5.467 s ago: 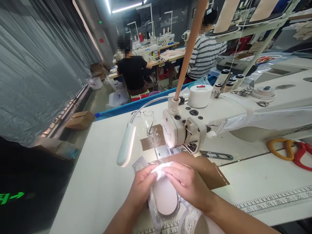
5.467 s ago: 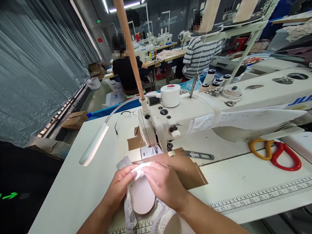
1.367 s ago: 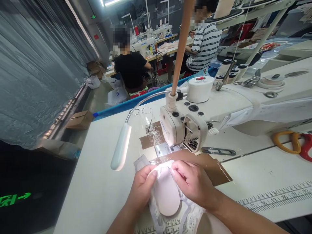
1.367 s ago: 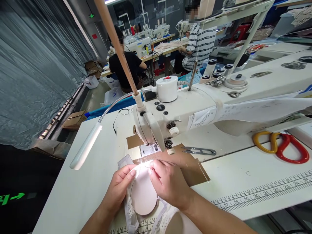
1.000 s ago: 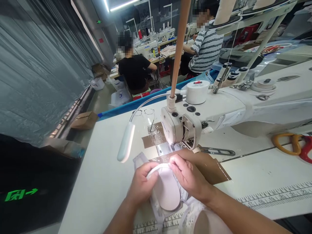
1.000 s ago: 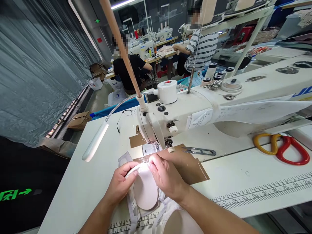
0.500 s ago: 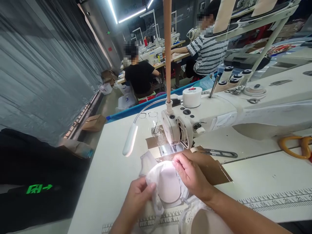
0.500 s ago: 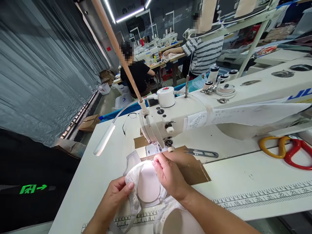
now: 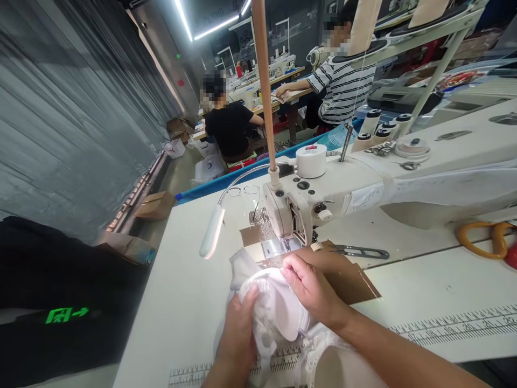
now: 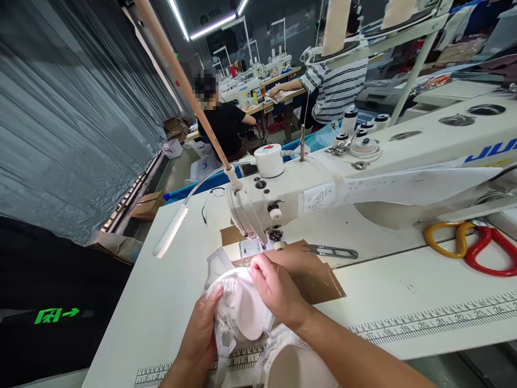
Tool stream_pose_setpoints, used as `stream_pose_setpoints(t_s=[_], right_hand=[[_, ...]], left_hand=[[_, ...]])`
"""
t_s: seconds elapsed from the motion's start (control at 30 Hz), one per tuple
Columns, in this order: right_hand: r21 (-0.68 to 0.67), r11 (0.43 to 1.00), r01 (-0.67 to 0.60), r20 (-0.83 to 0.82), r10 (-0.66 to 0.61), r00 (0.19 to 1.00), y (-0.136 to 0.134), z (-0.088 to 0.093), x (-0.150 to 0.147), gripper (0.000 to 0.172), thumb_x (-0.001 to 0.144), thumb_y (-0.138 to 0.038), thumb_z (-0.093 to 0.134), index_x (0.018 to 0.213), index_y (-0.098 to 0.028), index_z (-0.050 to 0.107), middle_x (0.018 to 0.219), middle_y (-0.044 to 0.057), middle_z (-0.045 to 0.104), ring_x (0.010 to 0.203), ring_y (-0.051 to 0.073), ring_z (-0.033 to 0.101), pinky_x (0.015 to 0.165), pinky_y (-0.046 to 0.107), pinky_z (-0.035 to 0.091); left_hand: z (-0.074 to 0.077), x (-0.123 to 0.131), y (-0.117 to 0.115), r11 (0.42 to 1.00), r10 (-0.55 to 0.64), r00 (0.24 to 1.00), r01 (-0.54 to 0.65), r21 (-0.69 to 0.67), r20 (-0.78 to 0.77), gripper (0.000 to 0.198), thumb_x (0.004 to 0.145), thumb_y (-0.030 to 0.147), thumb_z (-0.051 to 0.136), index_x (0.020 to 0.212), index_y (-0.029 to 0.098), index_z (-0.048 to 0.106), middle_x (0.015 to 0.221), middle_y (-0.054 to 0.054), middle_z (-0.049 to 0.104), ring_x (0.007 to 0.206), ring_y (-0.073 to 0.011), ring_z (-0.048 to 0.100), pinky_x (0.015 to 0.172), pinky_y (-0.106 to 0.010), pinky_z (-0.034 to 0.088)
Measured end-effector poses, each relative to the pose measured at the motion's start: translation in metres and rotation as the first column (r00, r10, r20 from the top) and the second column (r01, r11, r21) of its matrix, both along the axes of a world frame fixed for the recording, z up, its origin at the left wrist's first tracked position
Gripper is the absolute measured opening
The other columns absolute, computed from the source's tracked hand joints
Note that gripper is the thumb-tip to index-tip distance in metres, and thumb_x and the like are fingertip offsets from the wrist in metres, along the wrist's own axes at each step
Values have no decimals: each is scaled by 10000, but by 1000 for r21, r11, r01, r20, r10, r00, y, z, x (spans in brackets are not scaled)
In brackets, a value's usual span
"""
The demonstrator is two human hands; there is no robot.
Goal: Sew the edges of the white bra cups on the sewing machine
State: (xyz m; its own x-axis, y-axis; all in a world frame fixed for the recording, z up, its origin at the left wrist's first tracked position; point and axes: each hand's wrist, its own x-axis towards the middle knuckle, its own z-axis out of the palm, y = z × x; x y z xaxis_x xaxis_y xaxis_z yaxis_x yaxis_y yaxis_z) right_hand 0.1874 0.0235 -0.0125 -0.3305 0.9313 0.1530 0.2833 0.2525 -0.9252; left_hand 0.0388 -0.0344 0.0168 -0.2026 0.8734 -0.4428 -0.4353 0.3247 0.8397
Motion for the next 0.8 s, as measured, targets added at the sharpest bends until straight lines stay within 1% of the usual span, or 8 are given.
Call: stream_pose_setpoints(t_s=[0.1,0.17,0.23,0.3,0.37,0.5,0.67,0.8], right_hand=[[-10,1000,-18,6,18,1000,0,2,-1,262,922,-360,331,707,-212,305,607,-44,343,549,121,321,519,238,298],[-15,1000,-8,17,8,1000,0,4,-1,261,922,-355,333,705,-212,315,600,-43,353,540,122,332,515,239,302],[12,1000,2,11,-2,1000,0,5,-2,244,919,-343,343,715,-209,345,622,-31,410,565,129,385,543,242,333],[55,998,-5,-10,6,1000,0,5,-1,223,913,-323,355,726,-204,372,680,-9,482,624,139,448,593,247,371],[74,997,-16,-13,17,1000,0,4,-1,211,911,-306,360,729,-202,384,708,0,509,648,141,469,608,246,387],[33,999,-10,36,9,999,-1,3,-1,234,914,-297,353,700,-204,360,621,-26,438,559,121,403,513,228,347],[-2,1000,1,21,-1,1000,-1,4,-1,243,897,-282,377,671,-203,340,584,-39,379,525,107,336,457,217,302],[-102,995,0,-21,-2,1000,0,5,0,238,893,-297,391,681,-201,348,591,-44,372,535,107,337,475,218,303]], left_hand=[[-4,2,7,999,-29,998,28,15,61,446,735,399,678,1070,105,660,903,-129,721,869,-264,667,817,-349,501],[-4,4,10,1000,-23,999,23,-12,40,449,719,396,697,1051,96,668,846,-121,729,844,-270,674,801,-356,508],[-2,6,12,999,-38,999,39,-36,16,451,701,393,715,1036,93,675,809,-115,732,813,-270,679,785,-356,512],[1,6,12,998,-54,998,53,-44,-12,450,689,383,728,1030,94,678,809,-112,734,791,-262,682,767,-346,514],[3,6,12,997,-68,997,66,-48,-39,443,683,371,736,1026,96,680,812,-110,735,773,-254,681,739,-333,517],[2,3,11,992,-112,993,109,-58,-47,427,691,353,733,1031,102,674,809,-104,735,743,-244,677,693,-322,520],[2,2,13,983,-180,982,178,-51,-55,437,694,360,724,1043,103,664,797,-97,726,739,-243,667,673,-309,511],[1,-7,12,975,-216,962,202,-95,-169,403,714,407,687,975,100,676,771,-95,708,707,-227,645,656,-304,496]])
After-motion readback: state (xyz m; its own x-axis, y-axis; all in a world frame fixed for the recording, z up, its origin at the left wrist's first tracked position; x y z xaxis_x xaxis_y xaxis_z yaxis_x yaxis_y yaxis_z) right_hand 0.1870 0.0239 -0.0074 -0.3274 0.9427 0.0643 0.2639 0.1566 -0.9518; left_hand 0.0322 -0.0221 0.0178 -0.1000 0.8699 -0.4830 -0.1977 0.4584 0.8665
